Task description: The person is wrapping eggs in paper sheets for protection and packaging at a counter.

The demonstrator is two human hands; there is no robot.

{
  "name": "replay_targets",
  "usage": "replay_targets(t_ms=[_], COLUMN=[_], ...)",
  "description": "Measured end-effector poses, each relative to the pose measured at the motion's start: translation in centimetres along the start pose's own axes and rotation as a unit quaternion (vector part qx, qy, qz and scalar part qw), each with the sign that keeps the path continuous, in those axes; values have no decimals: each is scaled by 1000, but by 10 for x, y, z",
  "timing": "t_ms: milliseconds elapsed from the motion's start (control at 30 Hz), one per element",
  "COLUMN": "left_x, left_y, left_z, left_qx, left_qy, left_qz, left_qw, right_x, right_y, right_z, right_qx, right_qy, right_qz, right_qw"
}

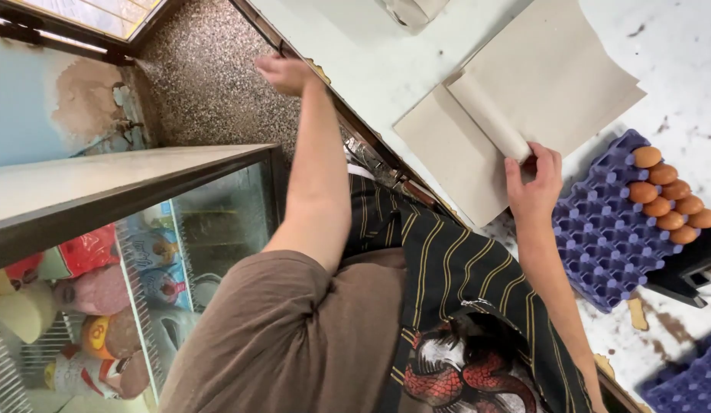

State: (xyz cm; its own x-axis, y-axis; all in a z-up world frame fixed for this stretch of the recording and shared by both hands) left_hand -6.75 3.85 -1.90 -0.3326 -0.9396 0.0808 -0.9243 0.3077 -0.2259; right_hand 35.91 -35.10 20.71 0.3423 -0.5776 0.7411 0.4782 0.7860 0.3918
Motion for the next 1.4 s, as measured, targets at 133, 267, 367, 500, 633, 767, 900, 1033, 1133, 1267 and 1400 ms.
replay_targets(t_ms=[133,267,367,500,633,767,900,1033,1133,1267,1400], left_x=[10,14,20,22,28,73,125,162,189,170,145], left_y=[-6,7,4,-16,-35,-84,-101,-83,-87,-125,-178], left_z=[63,17,-27,-86,-102,-153,-155,-75,-30,-20,-98], left_qx=[11,187,268,344,345,312,173,95,62,170,186], left_qy=[118,-50,-153,-208,-237,-222,-97,-10,82,141,115], left_qz=[12,-55,-34,63,134,272,369,369,376,431,508], left_qw=[993,980,951,913,898,883,908,925,921,875,833], right_x=[3,-4,0,-1,-2,-1,0,1,2,4,0], right_y=[-5,2,-3,-4,-3,-4,-3,-2,-5,-1,0], right_z=[-7,-10,-8,-10,-12,-9,-7,-12,-7,-11,-13], right_qx=[7,-2,-2,-5,2,12,4,9,15,11,7], right_qy=[-3,14,11,7,13,15,26,51,55,56,41], right_qz=[20,5,2,3,-2,-7,-7,-28,-13,-11,2], right_qw=[1000,1000,1000,1000,1000,1000,1000,998,998,998,999])
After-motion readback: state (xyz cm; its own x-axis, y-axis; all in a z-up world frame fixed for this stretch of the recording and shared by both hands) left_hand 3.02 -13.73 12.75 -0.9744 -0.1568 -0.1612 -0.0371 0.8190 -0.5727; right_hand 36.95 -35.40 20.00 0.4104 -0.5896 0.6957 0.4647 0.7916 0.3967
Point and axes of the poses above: each hand's wrist, its own y-axis towards the middle knuckle, its own x-axis out of the back of the hand, z = x × y, the point moved 8 cm from there along y, towards the middle knuckle, and after that the axes turned 11 degrees about -z, right-handed, at the moved point
